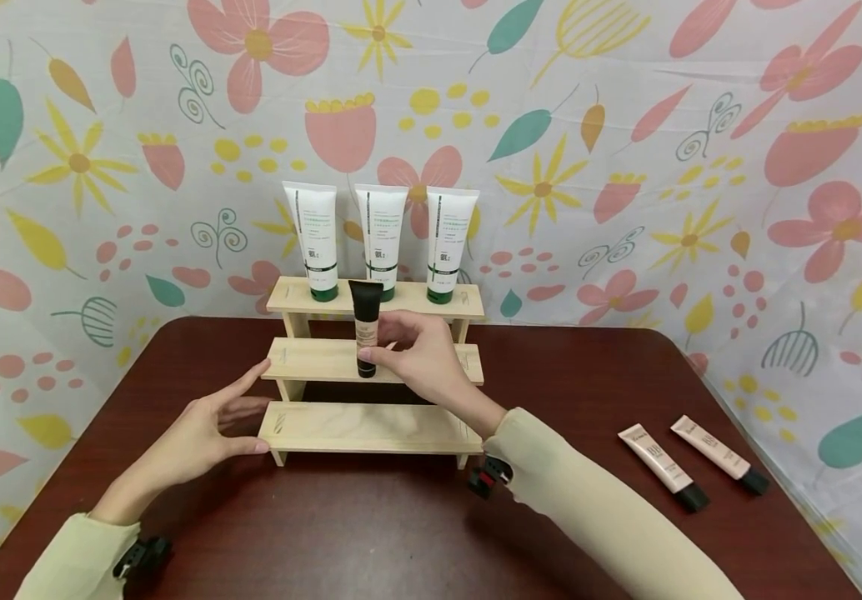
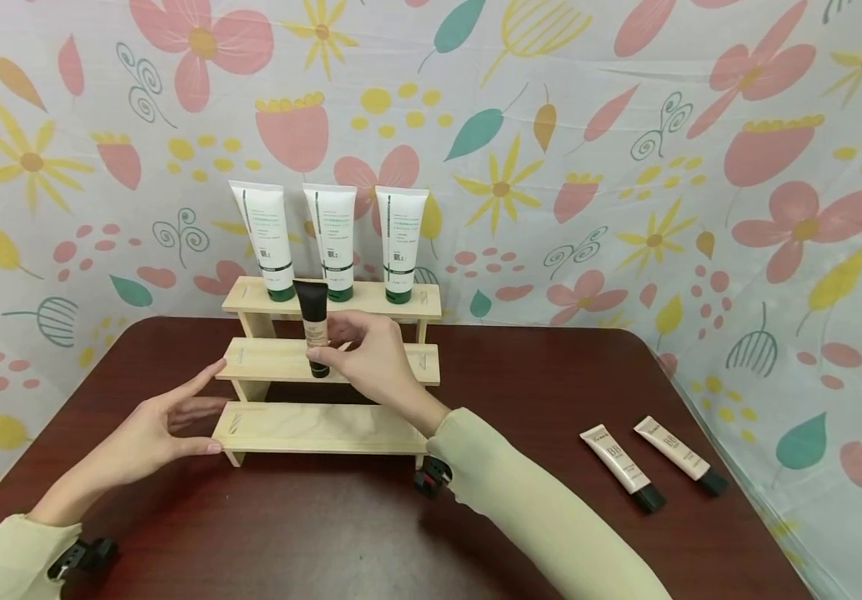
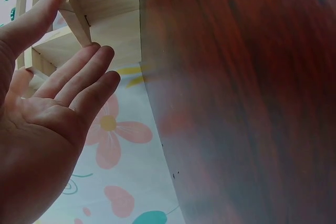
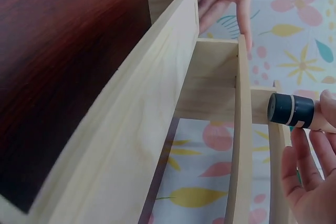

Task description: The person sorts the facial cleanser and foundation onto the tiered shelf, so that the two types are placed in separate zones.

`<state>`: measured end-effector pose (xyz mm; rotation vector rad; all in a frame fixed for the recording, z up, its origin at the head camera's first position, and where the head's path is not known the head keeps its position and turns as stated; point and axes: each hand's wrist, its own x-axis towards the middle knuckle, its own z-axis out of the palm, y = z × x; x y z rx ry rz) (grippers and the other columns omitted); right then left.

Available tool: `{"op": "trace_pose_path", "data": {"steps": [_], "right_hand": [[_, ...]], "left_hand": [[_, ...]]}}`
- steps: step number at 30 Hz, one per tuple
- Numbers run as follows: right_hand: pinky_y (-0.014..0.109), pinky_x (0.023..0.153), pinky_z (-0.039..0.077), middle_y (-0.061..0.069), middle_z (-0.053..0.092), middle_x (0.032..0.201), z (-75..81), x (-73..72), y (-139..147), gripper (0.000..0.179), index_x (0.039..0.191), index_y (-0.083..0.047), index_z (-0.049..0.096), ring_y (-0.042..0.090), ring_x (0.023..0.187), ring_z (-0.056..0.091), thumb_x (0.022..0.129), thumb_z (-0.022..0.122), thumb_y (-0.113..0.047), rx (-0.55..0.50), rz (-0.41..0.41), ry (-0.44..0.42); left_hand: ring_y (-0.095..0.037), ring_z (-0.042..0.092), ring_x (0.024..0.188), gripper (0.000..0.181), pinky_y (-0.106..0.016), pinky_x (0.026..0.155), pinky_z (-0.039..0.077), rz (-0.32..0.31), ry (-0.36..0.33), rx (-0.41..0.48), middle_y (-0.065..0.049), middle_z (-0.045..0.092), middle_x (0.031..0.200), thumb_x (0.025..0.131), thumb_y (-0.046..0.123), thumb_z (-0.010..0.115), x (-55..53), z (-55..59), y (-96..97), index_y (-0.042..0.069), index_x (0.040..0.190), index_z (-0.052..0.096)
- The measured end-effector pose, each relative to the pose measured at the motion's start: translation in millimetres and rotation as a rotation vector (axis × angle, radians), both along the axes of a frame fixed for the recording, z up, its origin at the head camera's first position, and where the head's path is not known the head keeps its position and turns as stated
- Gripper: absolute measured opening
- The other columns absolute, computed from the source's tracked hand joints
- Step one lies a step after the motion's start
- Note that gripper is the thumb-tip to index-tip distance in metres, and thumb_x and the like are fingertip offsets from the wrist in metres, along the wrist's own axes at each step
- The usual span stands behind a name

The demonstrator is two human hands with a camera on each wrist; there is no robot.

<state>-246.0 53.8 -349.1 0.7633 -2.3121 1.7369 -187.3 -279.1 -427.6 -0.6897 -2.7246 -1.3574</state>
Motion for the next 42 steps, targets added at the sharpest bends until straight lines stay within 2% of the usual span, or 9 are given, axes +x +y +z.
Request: {"op": "trace_pose_path", "data": {"steps": [5, 10, 14, 20, 24, 27, 32, 40, 42], "right_hand": [[0.030, 0.081, 0.059, 0.004, 0.077, 0.093, -2.9, -10.1, -12.0, 0.032, 0.113, -0.004, 0.079, 0.015, 0.088, 0.075, 0.083, 0.090, -0.005, -0.019, 0.003, 0.001], [0.029, 0.082, 0.059, 0.004, 0.076, 0.092, -5.7, -18.2, -25.2, 0.026, 0.106, -0.004, 0.079, 0.013, 0.087, 0.074, 0.083, 0.091, -0.005, -0.007, 0.009, 0.010], [0.028, 0.081, 0.059, 0.004, 0.076, 0.094, -6.0, -22.3, -37.3, 0.027, 0.108, -0.004, 0.080, 0.012, 0.086, 0.074, 0.083, 0.090, -0.004, -0.005, 0.032, 0.023], [0.027, 0.080, 0.059, 0.007, 0.076, 0.094, -6.7, -24.0, -50.8, 0.029, 0.109, -0.001, 0.079, 0.011, 0.084, 0.074, 0.082, 0.090, -0.002, -0.005, 0.035, 0.042], [0.026, 0.079, 0.059, 0.008, 0.076, 0.096, -8.5, -25.1, -56.3, 0.031, 0.111, -0.001, 0.079, 0.010, 0.083, 0.074, 0.082, 0.090, -0.001, -0.002, 0.032, 0.037], [0.024, 0.078, 0.059, 0.007, 0.077, 0.096, -9.9, -26.0, -58.8, 0.032, 0.111, -0.001, 0.079, 0.009, 0.083, 0.074, 0.082, 0.090, -0.001, 0.000, 0.031, 0.026], [0.024, 0.077, 0.059, 0.005, 0.077, 0.095, -10.4, -26.4, -61.2, 0.031, 0.112, -0.002, 0.079, 0.009, 0.083, 0.074, 0.082, 0.090, -0.002, 0.003, 0.032, 0.017], [0.023, 0.076, 0.058, 0.004, 0.077, 0.098, -11.9, -27.2, -64.7, 0.034, 0.117, -0.001, 0.078, 0.008, 0.085, 0.073, 0.085, 0.088, -0.003, 0.005, 0.028, -0.012], [0.023, 0.075, 0.058, 0.004, 0.077, 0.098, -12.7, -27.3, -65.4, 0.032, 0.115, -0.002, 0.079, 0.008, 0.084, 0.073, 0.085, 0.088, -0.003, 0.005, 0.026, -0.012]], "left_hand": [[-0.035, 0.069, 0.121, 0.111, -0.051, 0.099, 0.054, 0.003, 0.003, -0.011, -0.019, 0.070, 0.131, 0.081, 0.013, 0.094, -0.4, -0.5, -0.4, 0.027, 0.169, 0.028], [-0.035, 0.069, 0.120, 0.111, -0.047, 0.099, 0.055, 0.000, 0.001, -0.009, -0.019, 0.070, 0.132, 0.081, 0.014, 0.093, -0.2, -0.7, -0.9, 0.028, 0.169, 0.028], [-0.035, 0.069, 0.120, 0.110, -0.044, 0.098, 0.055, 0.003, 0.003, -0.007, -0.019, 0.070, 0.131, 0.081, 0.015, 0.094, 0.1, -0.2, -1.6, 0.028, 0.169, 0.028], [-0.034, 0.069, 0.120, 0.110, -0.038, 0.098, 0.055, 0.000, 0.004, -0.010, -0.019, 0.070, 0.131, 0.081, 0.016, 0.094, -1.4, -1.3, -1.9, 0.028, 0.169, 0.028], [-0.035, 0.069, 0.120, 0.110, -0.044, 0.098, 0.055, -0.004, 0.002, -0.008, -0.019, 0.070, 0.131, 0.082, 0.015, 0.093, -1.9, -1.6, -1.3, 0.028, 0.169, 0.028], [-0.035, 0.069, 0.119, 0.110, -0.043, 0.098, 0.055, -0.008, 0.000, -0.002, -0.019, 0.070, 0.131, 0.082, 0.015, 0.093, -2.1, -1.6, -0.9, 0.028, 0.169, 0.028], [-0.034, 0.070, 0.119, 0.109, -0.035, 0.098, 0.055, -0.012, 0.000, 0.007, -0.018, 0.071, 0.130, 0.082, 0.016, 0.093, -2.1, -2.4, -1.8, 0.028, 0.169, 0.028], [-0.037, 0.068, 0.120, 0.111, -0.056, 0.098, 0.053, -0.008, -0.003, 0.007, -0.020, 0.069, 0.132, 0.082, 0.013, 0.093, -1.8, -2.1, -1.6, 0.028, 0.169, 0.027], [-0.038, 0.068, 0.120, 0.110, -0.058, 0.098, 0.053, -0.008, -0.004, 0.004, -0.021, 0.069, 0.132, 0.082, 0.013, 0.093, -1.4, -1.7, -1.4, 0.028, 0.169, 0.027]]}}
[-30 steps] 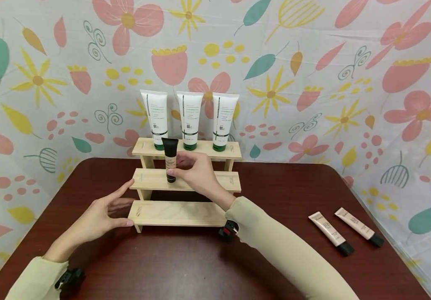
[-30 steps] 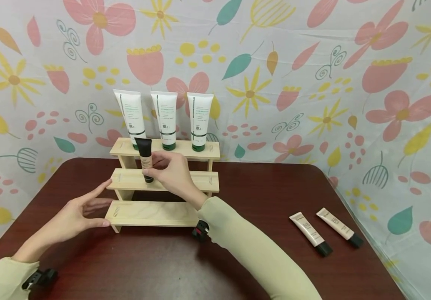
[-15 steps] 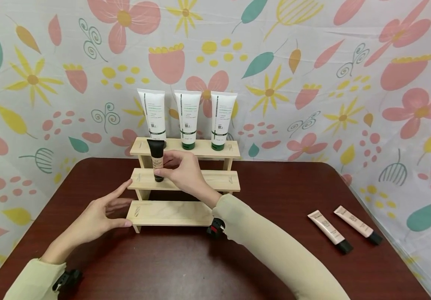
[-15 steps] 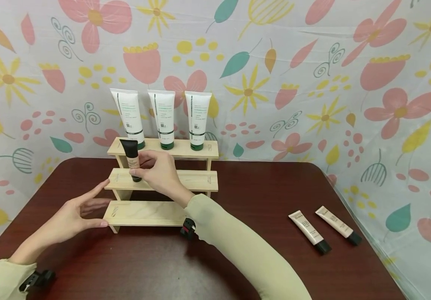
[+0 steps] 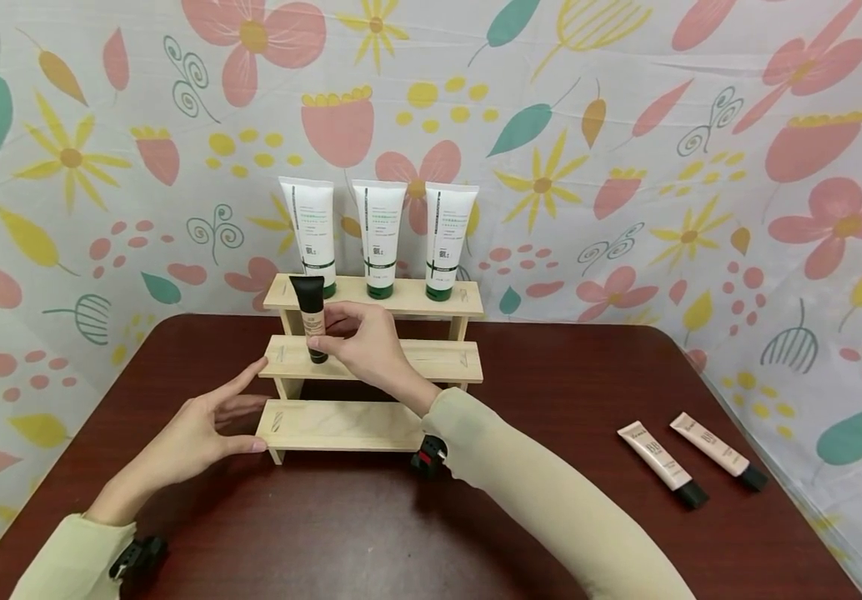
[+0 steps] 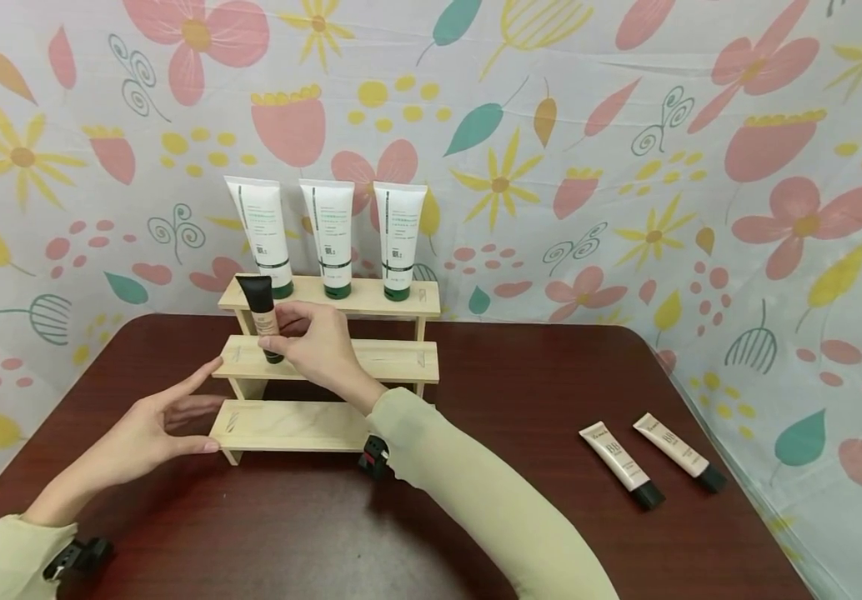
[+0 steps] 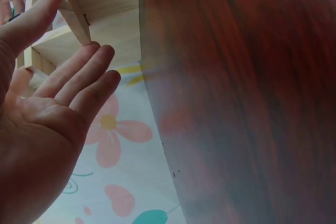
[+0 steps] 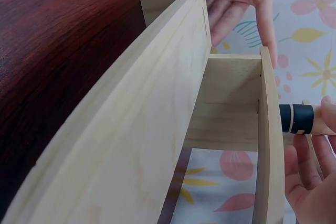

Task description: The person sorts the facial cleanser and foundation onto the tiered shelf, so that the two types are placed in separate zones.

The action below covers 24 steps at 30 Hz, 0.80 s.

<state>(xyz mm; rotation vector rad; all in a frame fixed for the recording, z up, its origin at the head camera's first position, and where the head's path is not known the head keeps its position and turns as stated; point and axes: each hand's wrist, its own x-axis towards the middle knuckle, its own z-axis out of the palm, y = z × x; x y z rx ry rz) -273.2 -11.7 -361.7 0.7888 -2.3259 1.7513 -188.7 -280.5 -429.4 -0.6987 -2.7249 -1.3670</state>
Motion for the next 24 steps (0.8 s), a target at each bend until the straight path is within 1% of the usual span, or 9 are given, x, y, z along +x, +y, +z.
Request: {"op": "trace_pose_path", "data": {"steps": [7, 14, 18, 21, 24], "right_hand": [[0.024, 0.075, 0.059, 0.002, 0.078, 0.098, -1.3, 0.6, 0.2, 0.031, 0.115, -0.003, 0.079, 0.011, 0.087, 0.074, 0.086, 0.088, -0.005, 0.020, 0.004, 0.001], [0.025, 0.075, 0.059, 0.000, 0.078, 0.098, -2.7, 2.5, 2.3, 0.035, 0.118, -0.005, 0.079, 0.009, 0.085, 0.073, 0.085, 0.090, -0.006, 0.034, 0.001, 0.000], [0.026, 0.078, 0.059, 0.001, 0.078, 0.100, -4.4, 3.4, 5.4, 0.038, 0.121, -0.006, 0.079, 0.010, 0.086, 0.073, 0.085, 0.090, -0.005, 0.027, 0.011, 0.002], [0.026, 0.080, 0.059, 0.004, 0.077, 0.099, -4.4, 5.3, 9.0, 0.039, 0.122, -0.006, 0.078, 0.012, 0.087, 0.072, 0.085, 0.089, -0.005, 0.024, 0.008, 0.001], [0.027, 0.080, 0.059, 0.006, 0.076, 0.100, -3.2, 7.9, 13.7, 0.039, 0.123, -0.006, 0.078, 0.013, 0.088, 0.072, 0.085, 0.089, -0.007, 0.023, 0.005, -0.009]], "left_hand": [[-0.037, 0.068, 0.120, 0.110, -0.058, 0.098, 0.053, 0.006, -0.005, -0.010, -0.021, 0.069, 0.131, 0.082, 0.015, 0.093, 0.8, 1.1, 0.7, 0.027, 0.169, 0.027], [-0.037, 0.069, 0.120, 0.110, -0.057, 0.098, 0.053, 0.006, -0.008, -0.002, -0.020, 0.069, 0.131, 0.082, 0.014, 0.093, 0.9, 0.4, 0.8, 0.028, 0.169, 0.027], [-0.036, 0.069, 0.120, 0.110, -0.050, 0.099, 0.054, 0.005, -0.012, -0.006, -0.020, 0.070, 0.131, 0.082, 0.016, 0.093, 0.9, 0.0, 0.5, 0.027, 0.169, 0.027], [-0.035, 0.069, 0.120, 0.110, -0.043, 0.099, 0.055, 0.004, -0.010, -0.006, -0.019, 0.070, 0.131, 0.082, 0.016, 0.093, 0.6, 0.2, 0.2, 0.028, 0.169, 0.027], [-0.034, 0.069, 0.120, 0.110, -0.039, 0.099, 0.055, 0.004, -0.004, -0.005, -0.019, 0.070, 0.131, 0.082, 0.016, 0.093, 0.4, 0.5, 0.1, 0.027, 0.169, 0.028]]}}
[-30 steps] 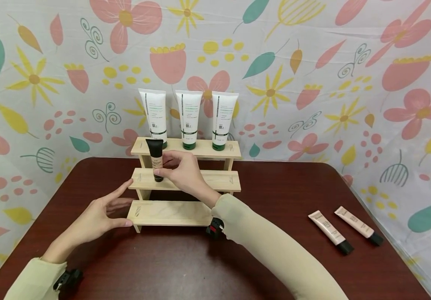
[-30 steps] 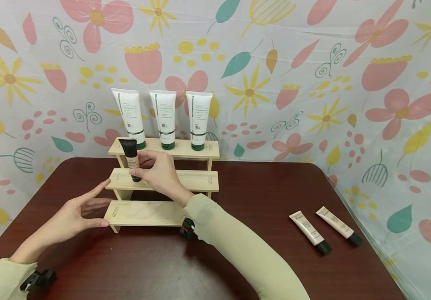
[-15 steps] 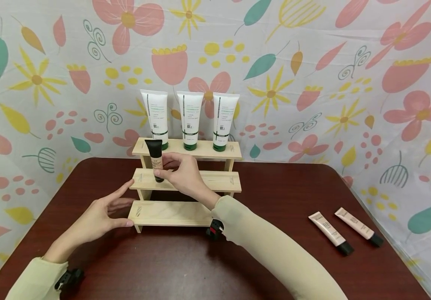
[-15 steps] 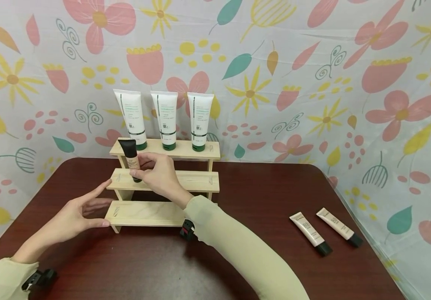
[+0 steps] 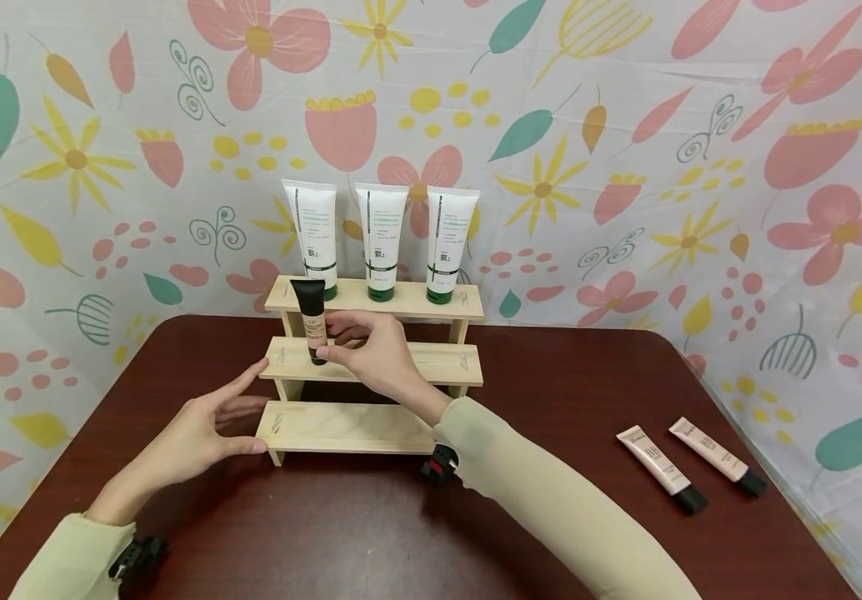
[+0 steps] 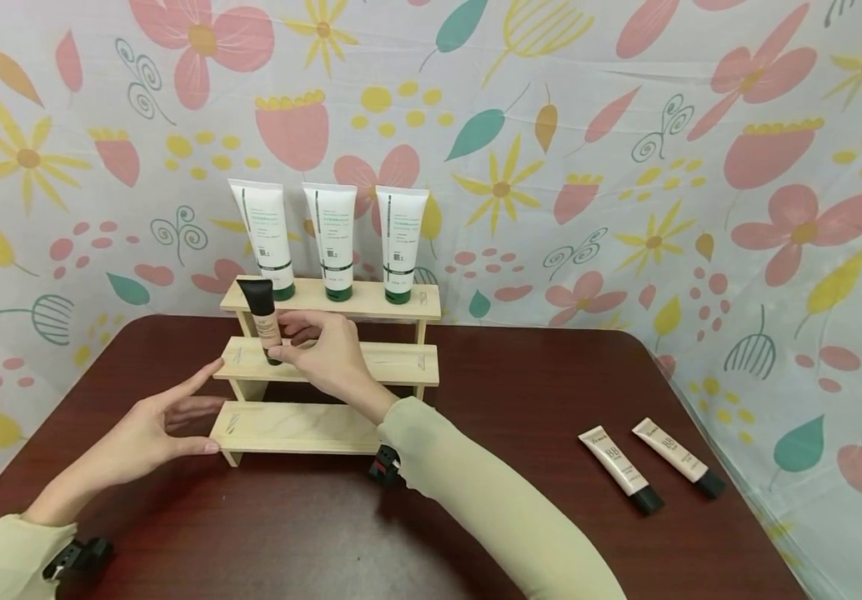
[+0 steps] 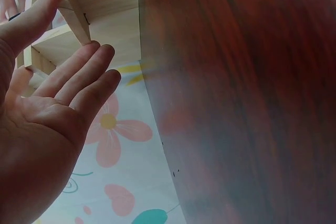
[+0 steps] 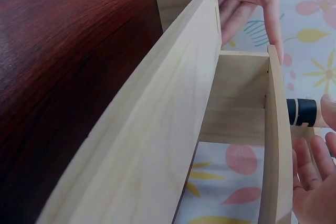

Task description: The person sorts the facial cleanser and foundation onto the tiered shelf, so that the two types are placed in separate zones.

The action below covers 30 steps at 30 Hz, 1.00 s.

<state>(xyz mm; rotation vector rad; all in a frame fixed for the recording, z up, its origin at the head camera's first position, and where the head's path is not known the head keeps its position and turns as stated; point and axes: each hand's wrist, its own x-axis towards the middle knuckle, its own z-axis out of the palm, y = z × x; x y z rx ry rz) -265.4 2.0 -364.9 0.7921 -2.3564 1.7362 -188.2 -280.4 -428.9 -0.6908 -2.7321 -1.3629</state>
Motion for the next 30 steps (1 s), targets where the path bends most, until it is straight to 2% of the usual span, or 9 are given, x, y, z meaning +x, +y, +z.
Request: {"op": "trace_pose_path", "data": {"steps": [6, 14, 23, 30], "right_hand": [[0.029, 0.080, 0.059, 0.010, 0.076, 0.104, 3.3, 3.3, 11.9, 0.037, 0.121, -0.006, 0.078, 0.013, 0.088, 0.072, 0.086, 0.089, -0.010, 0.006, -0.011, 0.019], [0.042, 0.080, 0.060, 0.001, 0.077, 0.099, 9.6, 8.3, 32.4, 0.031, 0.115, -0.007, 0.080, 0.013, 0.087, 0.073, 0.086, 0.090, -0.012, 0.017, -0.035, 0.070], [0.035, 0.078, 0.060, -0.003, 0.077, 0.102, 19.1, 13.7, 69.5, 0.029, 0.114, -0.010, 0.080, 0.011, 0.087, 0.073, 0.087, 0.089, -0.014, 0.076, -0.060, 0.112], [0.039, 0.078, 0.059, -0.005, 0.076, 0.102, 21.1, 18.6, 95.4, 0.028, 0.113, -0.012, 0.081, 0.011, 0.087, 0.072, 0.087, 0.089, -0.015, 0.110, -0.101, 0.145]], "left_hand": [[-0.034, 0.070, 0.119, 0.110, -0.038, 0.099, 0.055, -0.001, 0.008, 0.006, -0.019, 0.070, 0.130, 0.081, 0.015, 0.094, 0.4, -0.9, -0.4, 0.027, 0.169, 0.028], [-0.034, 0.070, 0.118, 0.111, -0.032, 0.098, 0.055, -0.001, 0.015, 0.008, -0.018, 0.071, 0.129, 0.081, 0.015, 0.094, -0.6, -1.5, -0.9, 0.027, 0.169, 0.029], [-0.035, 0.070, 0.118, 0.111, -0.025, 0.098, 0.052, 0.002, 0.014, 0.005, -0.019, 0.071, 0.129, 0.081, 0.015, 0.094, -0.7, -0.9, 0.0, 0.027, 0.169, 0.029], [-0.034, 0.070, 0.118, 0.110, -0.021, 0.097, 0.051, 0.000, 0.019, 0.009, -0.018, 0.071, 0.129, 0.081, 0.015, 0.094, -0.5, -0.6, 0.1, 0.027, 0.169, 0.029]]}}
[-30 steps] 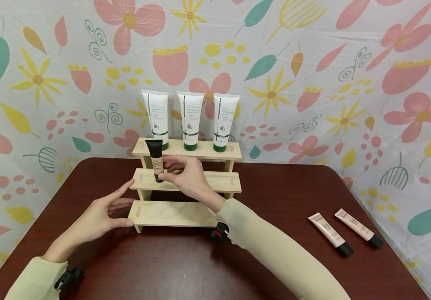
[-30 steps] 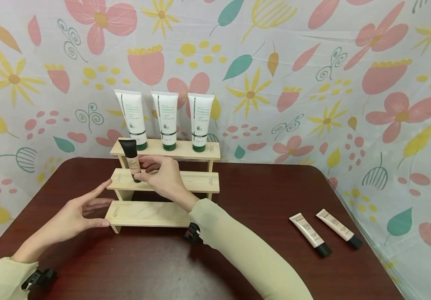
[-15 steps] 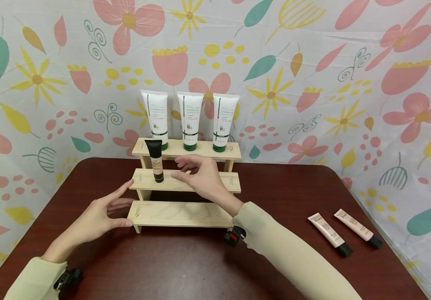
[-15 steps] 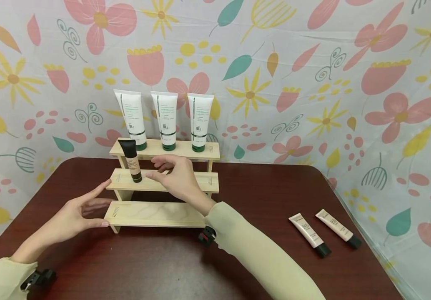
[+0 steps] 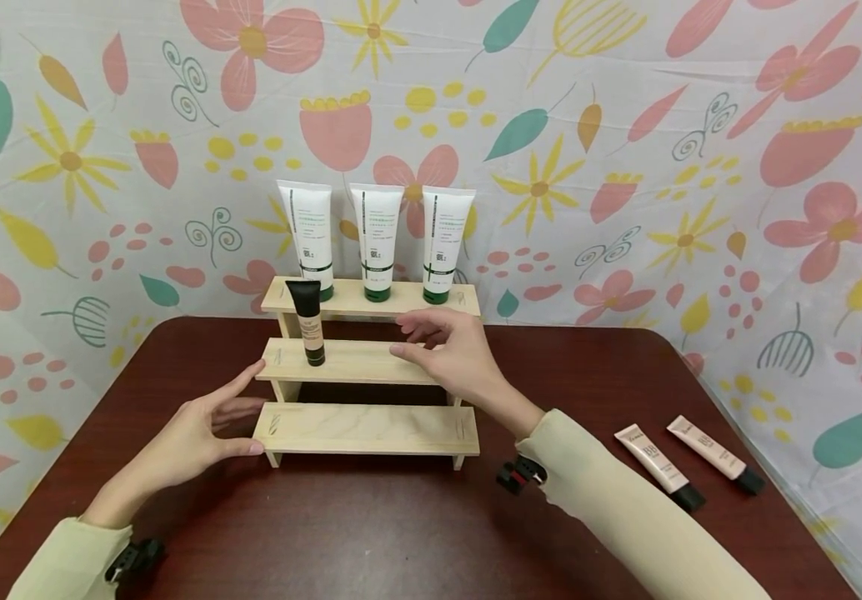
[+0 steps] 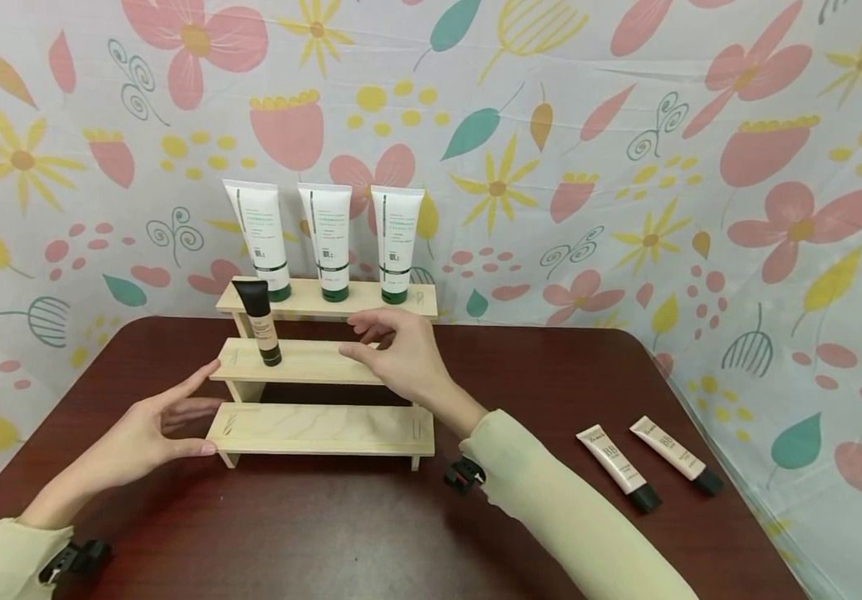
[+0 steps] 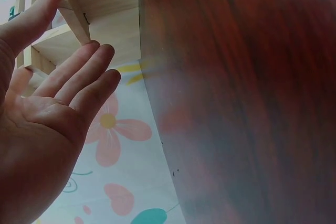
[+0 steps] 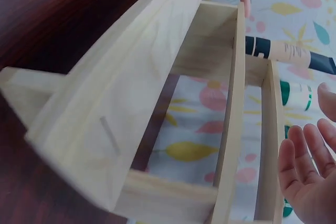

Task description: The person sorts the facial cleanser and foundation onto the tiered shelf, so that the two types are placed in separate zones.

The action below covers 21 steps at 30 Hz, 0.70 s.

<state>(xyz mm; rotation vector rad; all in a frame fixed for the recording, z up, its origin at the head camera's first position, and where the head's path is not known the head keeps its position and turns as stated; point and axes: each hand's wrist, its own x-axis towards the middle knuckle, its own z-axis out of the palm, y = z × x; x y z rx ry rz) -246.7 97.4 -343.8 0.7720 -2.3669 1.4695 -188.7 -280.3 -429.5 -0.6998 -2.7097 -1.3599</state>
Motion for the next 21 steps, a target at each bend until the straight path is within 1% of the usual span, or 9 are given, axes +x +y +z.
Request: {"op": "trace_pose_path", "data": {"steps": [6, 11, 13, 15, 17, 19, 21], "right_hand": [[0.035, 0.072, 0.058, -0.003, 0.077, 0.099, -6.0, 8.1, 24.8, 0.028, 0.111, -0.012, 0.081, 0.012, 0.084, 0.072, 0.084, 0.091, -0.013, 0.002, -0.042, 0.057], [0.030, 0.069, 0.057, 0.007, 0.076, 0.099, -9.8, 18.3, 46.9, 0.028, 0.110, -0.011, 0.081, 0.015, 0.083, 0.071, 0.084, 0.091, -0.011, -0.008, -0.063, 0.095], [0.028, 0.068, 0.055, 0.009, 0.076, 0.097, -11.3, 22.7, 55.8, 0.028, 0.111, -0.010, 0.081, 0.016, 0.082, 0.070, 0.084, 0.091, -0.010, 0.000, -0.078, 0.106], [0.026, 0.067, 0.054, 0.008, 0.075, 0.096, -12.6, 26.4, 64.1, 0.029, 0.111, -0.008, 0.081, 0.017, 0.081, 0.069, 0.084, 0.091, -0.009, 0.006, -0.094, 0.107], [0.025, 0.067, 0.054, 0.004, 0.074, 0.094, -14.3, 29.6, 72.0, 0.029, 0.111, -0.007, 0.080, 0.017, 0.080, 0.068, 0.084, 0.091, -0.009, 0.011, -0.107, 0.101], [0.024, 0.067, 0.054, 0.000, 0.074, 0.094, -15.9, 32.8, 79.8, 0.028, 0.110, -0.007, 0.080, 0.016, 0.080, 0.068, 0.084, 0.091, -0.008, 0.014, -0.119, 0.088], [0.023, 0.067, 0.054, -0.004, 0.074, 0.094, -18.2, 35.7, 88.0, 0.028, 0.109, -0.009, 0.080, 0.016, 0.080, 0.068, 0.084, 0.091, -0.008, 0.017, -0.134, 0.073]], "left_hand": [[-0.035, 0.070, 0.118, 0.111, -0.020, 0.096, 0.050, 0.003, -0.001, 0.004, -0.019, 0.071, 0.128, 0.080, 0.015, 0.095, -0.2, -1.1, 0.4, 0.028, 0.169, 0.029], [-0.035, 0.070, 0.118, 0.110, -0.021, 0.097, 0.050, 0.003, -0.007, -0.001, -0.018, 0.071, 0.128, 0.081, 0.017, 0.094, 0.2, -0.9, 0.0, 0.029, 0.169, 0.029], [-0.035, 0.070, 0.118, 0.110, -0.021, 0.097, 0.051, 0.002, -0.009, -0.001, -0.018, 0.071, 0.128, 0.081, 0.017, 0.094, 0.1, -1.1, 0.0, 0.029, 0.169, 0.029], [-0.034, 0.070, 0.118, 0.110, -0.021, 0.097, 0.050, 0.003, -0.010, -0.002, -0.018, 0.071, 0.128, 0.081, 0.016, 0.094, -0.1, -1.3, 0.0, 0.028, 0.169, 0.029], [-0.034, 0.070, 0.118, 0.111, -0.022, 0.097, 0.051, 0.007, -0.009, -0.004, -0.018, 0.071, 0.128, 0.080, 0.016, 0.094, -0.2, -1.3, -0.1, 0.028, 0.169, 0.029], [-0.034, 0.070, 0.119, 0.111, -0.027, 0.098, 0.053, 0.010, -0.012, -0.007, -0.018, 0.071, 0.128, 0.081, 0.016, 0.094, -0.2, -1.2, 0.0, 0.028, 0.169, 0.029], [-0.035, 0.069, 0.119, 0.111, -0.035, 0.099, 0.054, 0.013, -0.017, -0.013, -0.018, 0.071, 0.129, 0.081, 0.016, 0.094, 0.4, -0.9, 0.2, 0.029, 0.169, 0.028]]}}
